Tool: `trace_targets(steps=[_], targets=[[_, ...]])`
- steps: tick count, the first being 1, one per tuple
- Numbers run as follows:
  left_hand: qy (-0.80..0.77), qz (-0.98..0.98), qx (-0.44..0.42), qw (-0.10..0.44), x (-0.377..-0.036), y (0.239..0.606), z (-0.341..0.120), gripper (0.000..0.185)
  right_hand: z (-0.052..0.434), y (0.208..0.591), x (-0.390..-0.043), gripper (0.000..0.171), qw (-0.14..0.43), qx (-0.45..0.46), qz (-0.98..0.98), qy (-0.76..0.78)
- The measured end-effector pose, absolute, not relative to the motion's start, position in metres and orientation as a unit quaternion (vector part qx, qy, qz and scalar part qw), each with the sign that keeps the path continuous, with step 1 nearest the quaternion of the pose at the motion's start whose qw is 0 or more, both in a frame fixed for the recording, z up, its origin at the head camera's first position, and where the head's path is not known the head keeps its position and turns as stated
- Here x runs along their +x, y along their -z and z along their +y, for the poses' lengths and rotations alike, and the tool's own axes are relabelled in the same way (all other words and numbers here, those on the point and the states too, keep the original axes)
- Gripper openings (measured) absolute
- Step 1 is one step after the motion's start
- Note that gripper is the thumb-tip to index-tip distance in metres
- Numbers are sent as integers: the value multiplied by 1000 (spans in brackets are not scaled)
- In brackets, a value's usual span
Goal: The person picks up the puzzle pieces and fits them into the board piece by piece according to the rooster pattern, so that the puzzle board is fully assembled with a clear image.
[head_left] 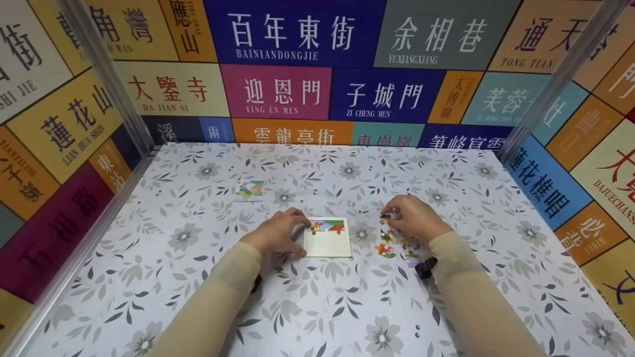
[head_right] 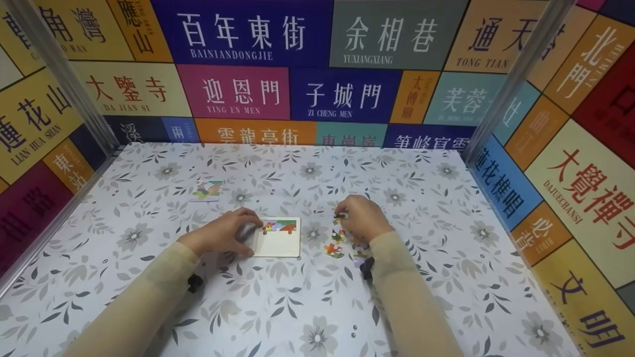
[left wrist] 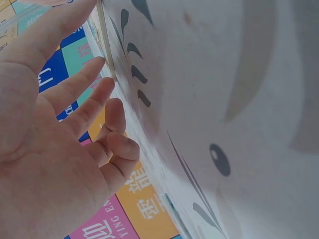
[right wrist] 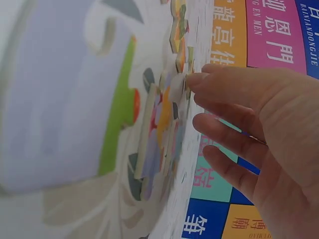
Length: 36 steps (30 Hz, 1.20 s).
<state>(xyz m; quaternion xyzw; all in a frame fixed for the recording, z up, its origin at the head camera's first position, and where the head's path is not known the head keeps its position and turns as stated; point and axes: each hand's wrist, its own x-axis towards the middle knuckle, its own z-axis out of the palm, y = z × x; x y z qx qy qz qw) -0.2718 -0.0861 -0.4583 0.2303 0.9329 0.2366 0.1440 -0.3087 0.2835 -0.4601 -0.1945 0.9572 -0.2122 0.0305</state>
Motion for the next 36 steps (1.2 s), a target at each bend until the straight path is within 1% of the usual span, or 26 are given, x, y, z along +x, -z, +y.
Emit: trace_targets(steps=[8,15,18,23,30,36], targets=[[-235,935,217,153,-271,457,-86,65,282,461,-310,24,31,-189,958,212],[-232,937,209,158,-271,458,-84,66,286,463,-313,27,51,-232,944,227],[-234,936,208,160,-271,457,-84,66,286,463,-313,25,55,-233,944,228],[-236,935,216,153,-271,457,-84,66,287,463,-313,20,46,-228,946,224],[-232,934,235,136,-271,457,-85,65,286,464,-313,10,17,-236,950,204],[-228,937,223,146,-271,457,-84,66,285,465,-311,9,9,-219,955,198]])
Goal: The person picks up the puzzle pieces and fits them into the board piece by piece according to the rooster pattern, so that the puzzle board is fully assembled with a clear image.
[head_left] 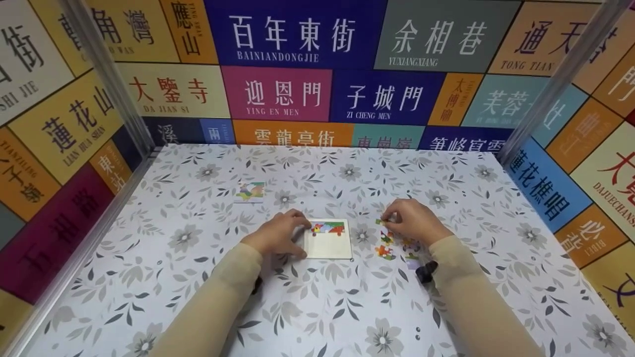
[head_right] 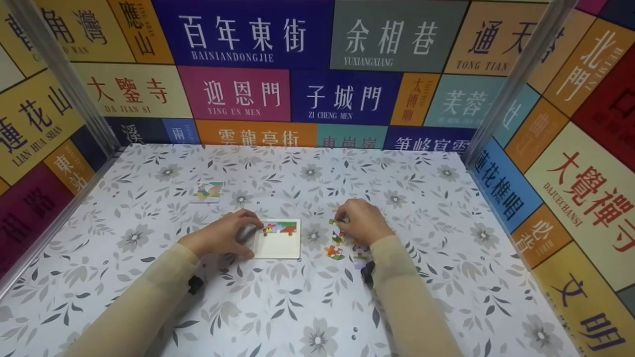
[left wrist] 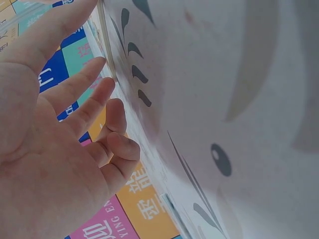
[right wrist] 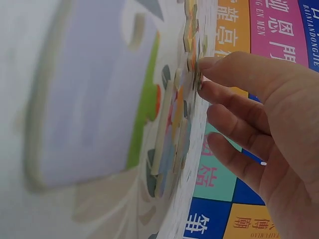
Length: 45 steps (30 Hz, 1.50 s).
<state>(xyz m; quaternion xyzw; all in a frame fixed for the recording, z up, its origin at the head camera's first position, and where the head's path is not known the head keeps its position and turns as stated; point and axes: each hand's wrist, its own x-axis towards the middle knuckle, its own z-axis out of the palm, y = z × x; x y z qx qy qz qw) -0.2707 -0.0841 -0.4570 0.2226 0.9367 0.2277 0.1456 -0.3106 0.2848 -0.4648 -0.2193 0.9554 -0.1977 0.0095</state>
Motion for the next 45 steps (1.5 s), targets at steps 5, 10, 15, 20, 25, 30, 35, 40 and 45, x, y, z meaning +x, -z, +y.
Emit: trace_targets(steps=[5,10,15,20,25,30,35,40,45], targets=[[-227,937,216,152,-270,457,-83,66,282,465,-308,10,5,-203,960,194],[-230,937,215,152,-271,458,-84,66,276,464,-305,11,-5,-211,958,193],[-233,936,216,152,-273,458,-84,66,266,460,-302,11,-9,-224,955,196],[-232,935,226,145,-273,458,-84,65,257,457,-299,12,-10,-239,952,190],[-234,934,230,142,-271,458,-85,65,250,457,-296,11,-5,-251,951,182],[-233,935,225,147,-270,459,-85,65,242,459,-293,10,-3,-258,950,178],[-233,934,225,149,-271,458,-85,65,233,459,-289,8,-10,-279,944,177],[-236,933,225,150,-271,458,-85,66,221,457,-284,7,-16,-293,940,172],[-238,933,226,149,-270,457,-85,66,208,457,-279,7,-25,-322,932,165]])
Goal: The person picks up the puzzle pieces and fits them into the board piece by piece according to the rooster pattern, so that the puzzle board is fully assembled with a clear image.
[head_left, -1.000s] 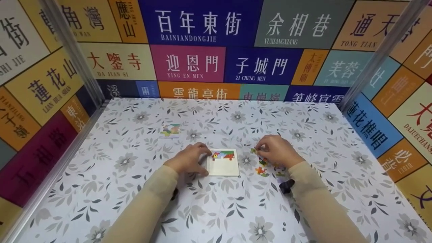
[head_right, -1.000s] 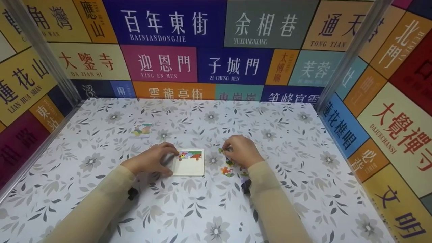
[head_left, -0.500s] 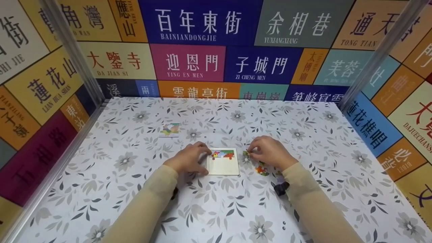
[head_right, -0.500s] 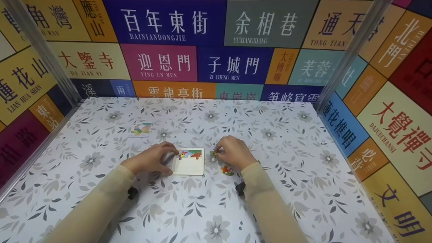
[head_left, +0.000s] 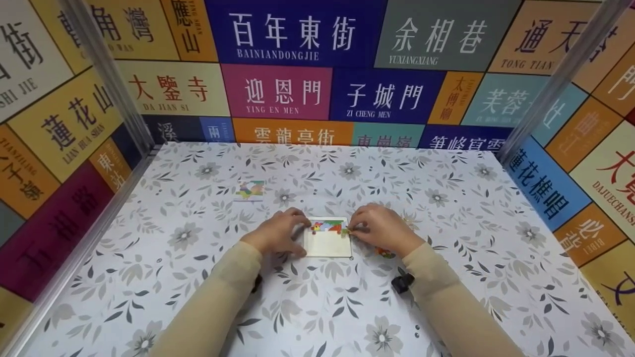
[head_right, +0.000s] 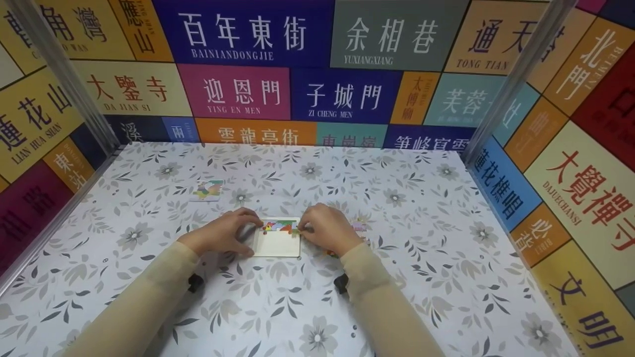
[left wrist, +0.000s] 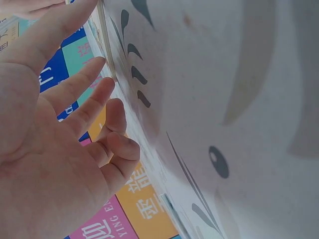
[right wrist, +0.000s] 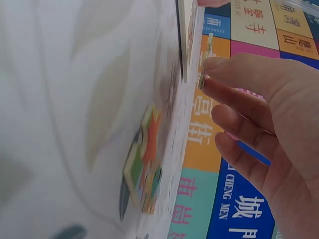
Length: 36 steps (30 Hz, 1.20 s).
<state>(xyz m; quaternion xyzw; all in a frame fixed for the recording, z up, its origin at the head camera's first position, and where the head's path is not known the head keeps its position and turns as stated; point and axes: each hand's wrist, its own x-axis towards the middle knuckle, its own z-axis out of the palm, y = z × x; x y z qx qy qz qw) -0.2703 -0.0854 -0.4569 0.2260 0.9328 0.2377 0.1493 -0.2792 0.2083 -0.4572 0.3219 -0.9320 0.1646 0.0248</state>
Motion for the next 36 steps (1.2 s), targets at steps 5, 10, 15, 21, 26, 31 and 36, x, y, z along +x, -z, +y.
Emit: trace_targets(steps=[5,10,15,21,26,31,36], targets=[[-239,933,227,146,-270,458,-86,66,196,460,-277,11,26,342,-923,-173],[-241,931,235,139,-271,460,-86,64,184,461,-276,11,28,360,-915,-177],[-242,930,243,131,-271,459,-87,64,172,463,-276,9,32,371,-912,-173],[-246,931,239,126,-270,458,-87,65,158,463,-275,8,38,381,-908,-172],[-255,929,237,125,-269,457,-88,65,150,464,-276,9,46,393,-902,-171],[-266,927,237,118,-269,458,-89,64,143,465,-277,10,52,402,-900,-162],[-265,926,245,112,-270,460,-89,63,139,465,-278,11,43,393,-906,-150]])
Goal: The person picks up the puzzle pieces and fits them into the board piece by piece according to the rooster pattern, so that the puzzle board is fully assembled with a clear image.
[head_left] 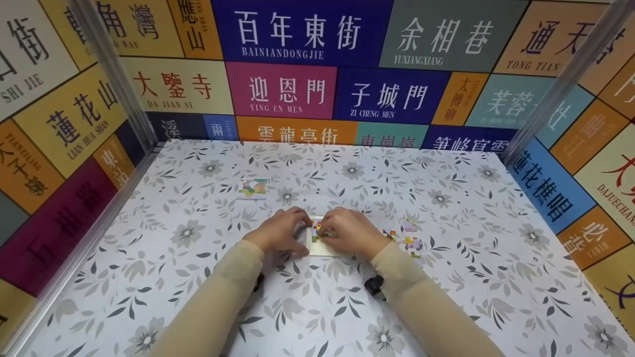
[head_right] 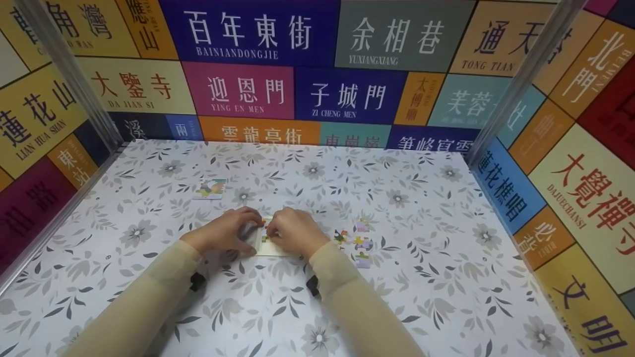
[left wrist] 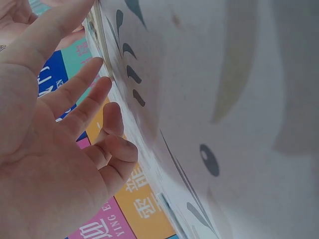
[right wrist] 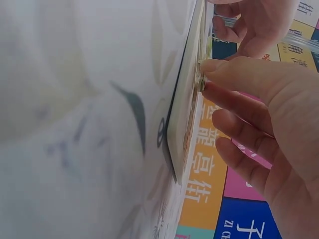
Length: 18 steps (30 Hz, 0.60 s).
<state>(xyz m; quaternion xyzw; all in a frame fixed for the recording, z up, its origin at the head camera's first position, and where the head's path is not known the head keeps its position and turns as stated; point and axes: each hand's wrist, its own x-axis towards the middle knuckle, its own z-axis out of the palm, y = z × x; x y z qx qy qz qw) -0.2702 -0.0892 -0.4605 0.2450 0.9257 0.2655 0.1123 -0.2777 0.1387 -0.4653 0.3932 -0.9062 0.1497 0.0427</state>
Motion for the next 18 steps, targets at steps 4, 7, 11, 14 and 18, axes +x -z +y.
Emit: trace_targets(steps=[4,7,11,14,18], targets=[[-266,925,248,110,-270,461,-89,63,137,466,-280,11,44,392,-909,-136],[-266,925,247,111,-270,460,-89,63,136,466,-280,10,46,392,-909,-136],[-263,927,245,112,-271,460,-89,63,135,465,-280,10,48,393,-909,-133],[-262,927,242,115,-271,459,-89,64,134,465,-280,11,50,397,-907,-127],[-261,927,242,119,-270,458,-89,64,133,465,-279,11,51,400,-907,-121]])
